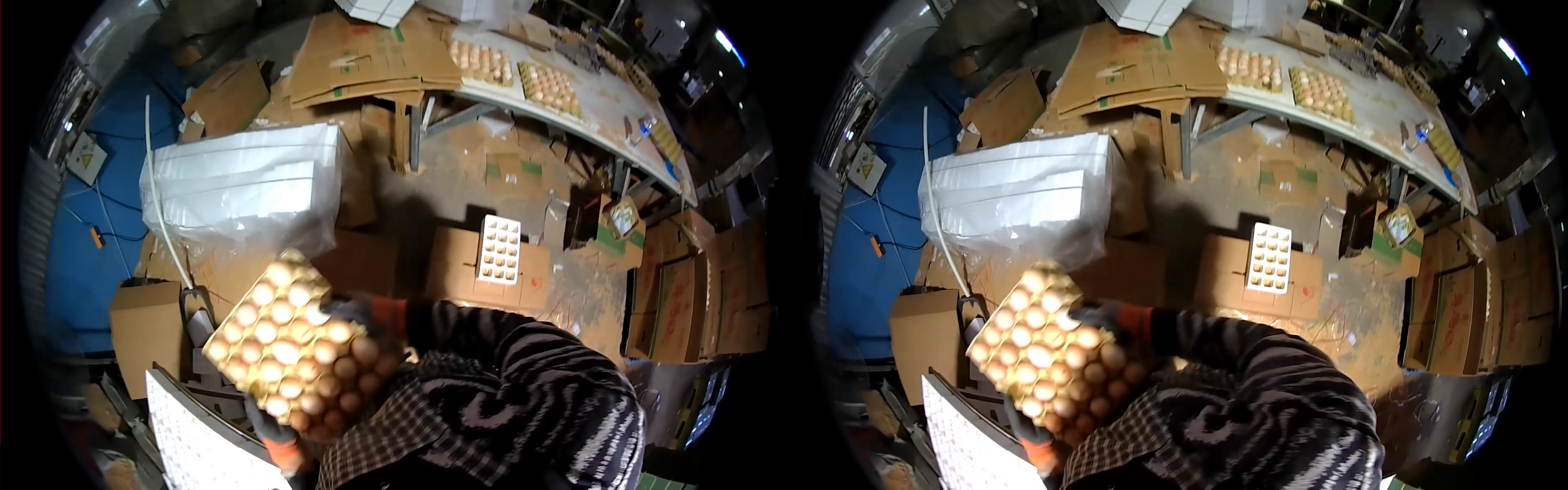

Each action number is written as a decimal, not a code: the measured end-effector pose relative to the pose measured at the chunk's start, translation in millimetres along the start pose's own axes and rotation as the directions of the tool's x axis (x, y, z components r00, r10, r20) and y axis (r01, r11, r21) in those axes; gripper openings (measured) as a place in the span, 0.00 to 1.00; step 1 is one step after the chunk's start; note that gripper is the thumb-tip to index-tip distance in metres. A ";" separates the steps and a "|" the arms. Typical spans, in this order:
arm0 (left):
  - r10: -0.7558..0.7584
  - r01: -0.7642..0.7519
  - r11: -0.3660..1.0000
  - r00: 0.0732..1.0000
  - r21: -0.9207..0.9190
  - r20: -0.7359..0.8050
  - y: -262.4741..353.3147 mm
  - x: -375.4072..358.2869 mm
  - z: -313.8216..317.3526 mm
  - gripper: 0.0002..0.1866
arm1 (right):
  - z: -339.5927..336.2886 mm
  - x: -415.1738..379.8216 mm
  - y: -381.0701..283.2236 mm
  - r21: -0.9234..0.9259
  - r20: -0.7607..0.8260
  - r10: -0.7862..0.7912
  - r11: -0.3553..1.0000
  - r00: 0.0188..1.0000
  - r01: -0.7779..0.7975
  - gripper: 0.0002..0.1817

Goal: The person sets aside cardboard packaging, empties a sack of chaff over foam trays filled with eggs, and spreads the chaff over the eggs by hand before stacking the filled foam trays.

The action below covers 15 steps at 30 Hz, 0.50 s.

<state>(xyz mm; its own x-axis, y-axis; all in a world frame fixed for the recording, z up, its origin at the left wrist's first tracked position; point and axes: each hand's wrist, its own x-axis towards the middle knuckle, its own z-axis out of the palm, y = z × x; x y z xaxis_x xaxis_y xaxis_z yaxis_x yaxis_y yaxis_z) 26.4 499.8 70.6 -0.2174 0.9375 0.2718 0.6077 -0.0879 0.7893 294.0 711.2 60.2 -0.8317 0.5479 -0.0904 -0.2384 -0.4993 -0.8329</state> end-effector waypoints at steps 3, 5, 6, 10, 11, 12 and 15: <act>-0.092 0.098 0.978 0.995 -0.183 0.042 -35.6 39.1 42.2 0.32 | -44.8 -25.5 12.7 -0.041 -0.294 -0.002 0.999 0.956 -0.011 0.36; 0.024 -0.009 0.998 0.969 -0.061 0.247 17.5 92.4 64.7 0.27 | -63.0 -43.5 10.5 0.068 -0.458 0.128 0.992 0.880 -0.109 0.35; 0.039 0.023 0.986 0.932 -0.164 0.361 25.1 112.1 76.0 0.25 | -71.0 -51.8 9.2 0.069 -0.463 0.122 0.992 0.878 -0.102 0.35; 0.080 0.322 0.775 0.803 -0.544 0.590 -20.2 180.5 137.2 0.22 | -114.4 -76.9 24.6 0.182 -0.610 -0.145 0.931 0.779 0.315 0.27; 0.053 0.371 0.771 0.773 -0.518 0.632 -31.9 194.7 156.2 0.23 | -129.2 -81.4 30.7 0.252 -0.650 -0.139 0.888 0.747 0.384 0.23; 0.023 0.421 0.766 0.737 -0.485 0.676 -31.6 205.5 170.6 0.25 | -137.0 -87.6 31.2 0.194 -0.715 -0.133 0.906 0.686 0.377 0.22; 0.206 0.309 0.761 0.718 -0.570 0.664 -0.6 241.4 202.2 0.26 | -143.9 -112.7 12.7 -0.324 -0.817 -0.316 0.943 0.483 0.070 0.22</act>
<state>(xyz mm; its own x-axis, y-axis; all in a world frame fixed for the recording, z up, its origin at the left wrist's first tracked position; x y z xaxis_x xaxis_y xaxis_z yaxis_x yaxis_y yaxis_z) 128.0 794.3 24.4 0.4765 0.8791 -0.0080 -0.0405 0.0310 0.9987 456.9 739.6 -18.7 0.0834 0.9706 -0.2260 -0.1207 -0.2153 -0.9691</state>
